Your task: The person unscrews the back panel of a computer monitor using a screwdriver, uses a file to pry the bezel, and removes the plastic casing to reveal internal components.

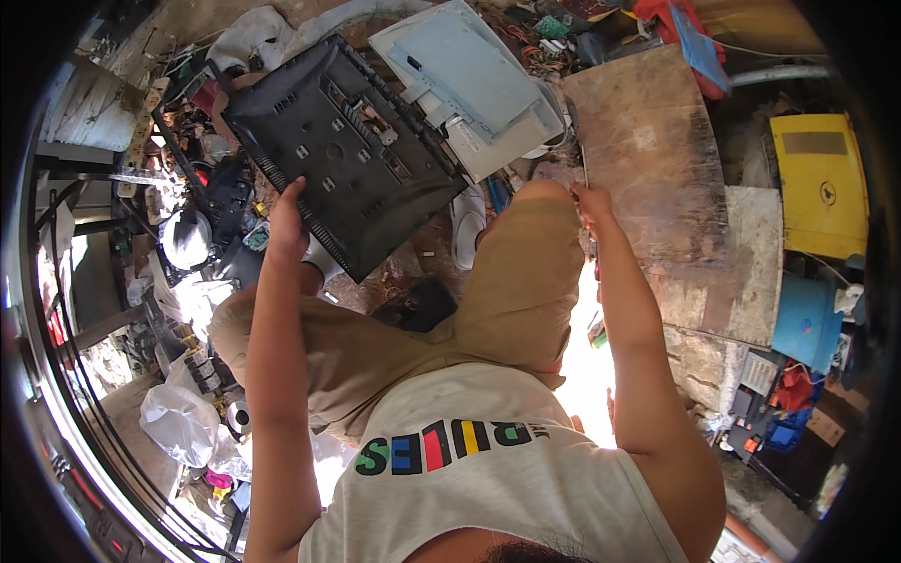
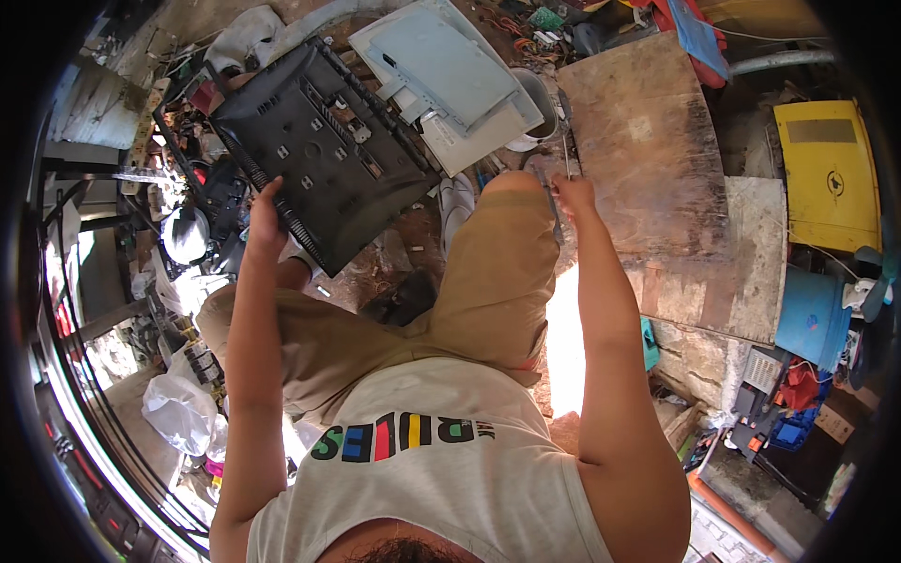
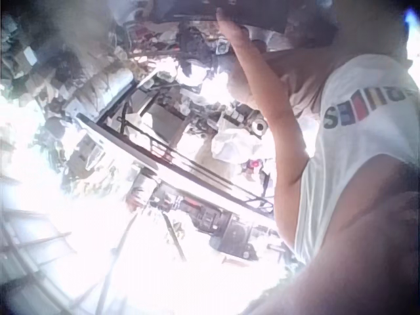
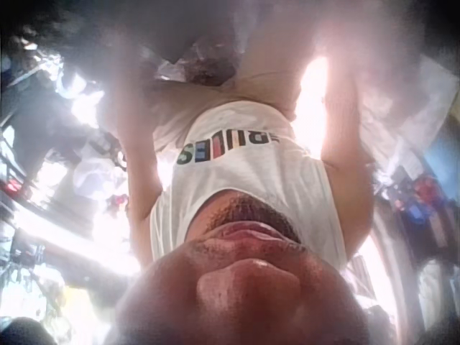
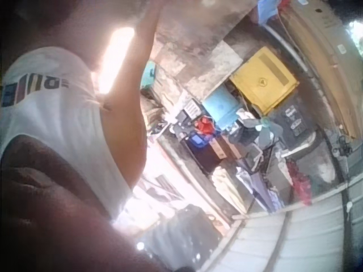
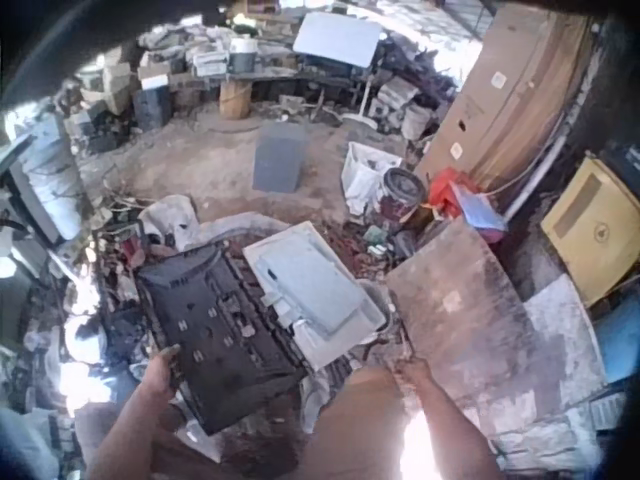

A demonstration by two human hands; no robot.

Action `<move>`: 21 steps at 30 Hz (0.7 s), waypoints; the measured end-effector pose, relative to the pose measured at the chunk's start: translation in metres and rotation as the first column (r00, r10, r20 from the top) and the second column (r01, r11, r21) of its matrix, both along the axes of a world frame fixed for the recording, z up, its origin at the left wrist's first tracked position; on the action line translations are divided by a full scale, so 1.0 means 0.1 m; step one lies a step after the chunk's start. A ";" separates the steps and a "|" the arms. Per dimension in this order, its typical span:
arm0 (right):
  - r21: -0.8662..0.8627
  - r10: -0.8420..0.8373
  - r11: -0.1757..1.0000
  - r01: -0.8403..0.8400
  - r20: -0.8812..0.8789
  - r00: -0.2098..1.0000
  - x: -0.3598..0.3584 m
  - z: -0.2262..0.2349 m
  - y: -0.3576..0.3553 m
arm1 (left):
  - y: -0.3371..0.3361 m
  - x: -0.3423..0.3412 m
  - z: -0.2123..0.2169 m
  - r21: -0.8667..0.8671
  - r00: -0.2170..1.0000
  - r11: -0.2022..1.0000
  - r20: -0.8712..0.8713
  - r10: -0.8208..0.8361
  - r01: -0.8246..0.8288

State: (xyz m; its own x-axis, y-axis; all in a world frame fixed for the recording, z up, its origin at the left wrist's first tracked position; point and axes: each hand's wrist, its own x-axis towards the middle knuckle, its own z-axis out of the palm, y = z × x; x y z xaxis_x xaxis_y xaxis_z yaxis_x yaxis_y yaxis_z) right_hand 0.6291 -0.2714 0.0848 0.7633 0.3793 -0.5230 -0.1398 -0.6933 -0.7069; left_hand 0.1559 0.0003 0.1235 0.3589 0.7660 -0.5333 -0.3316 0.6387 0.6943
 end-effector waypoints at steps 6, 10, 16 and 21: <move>-0.027 0.029 0.999 -0.020 0.379 0.925 -0.05 0.01 0.03 | 0.01 -0.11 -0.15 0.037 0.997 0.997 -0.001 0.072 -0.072; 0.388 0.316 0.764 -0.516 0.471 0.823 -0.83 1.38 0.86 | -0.07 -0.18 0.33 0.191 0.986 0.970 -0.043 0.162 -0.151; -0.149 0.857 0.250 -0.957 0.494 0.147 -2.00 2.19 1.98 | -0.06 -0.28 0.45 0.428 0.993 0.898 -0.011 0.115 -0.099; -0.413 0.916 0.090 -0.906 0.391 -0.087 -2.17 2.02 2.47 | -0.11 -0.23 0.45 0.409 0.994 0.907 0.069 0.080 -0.101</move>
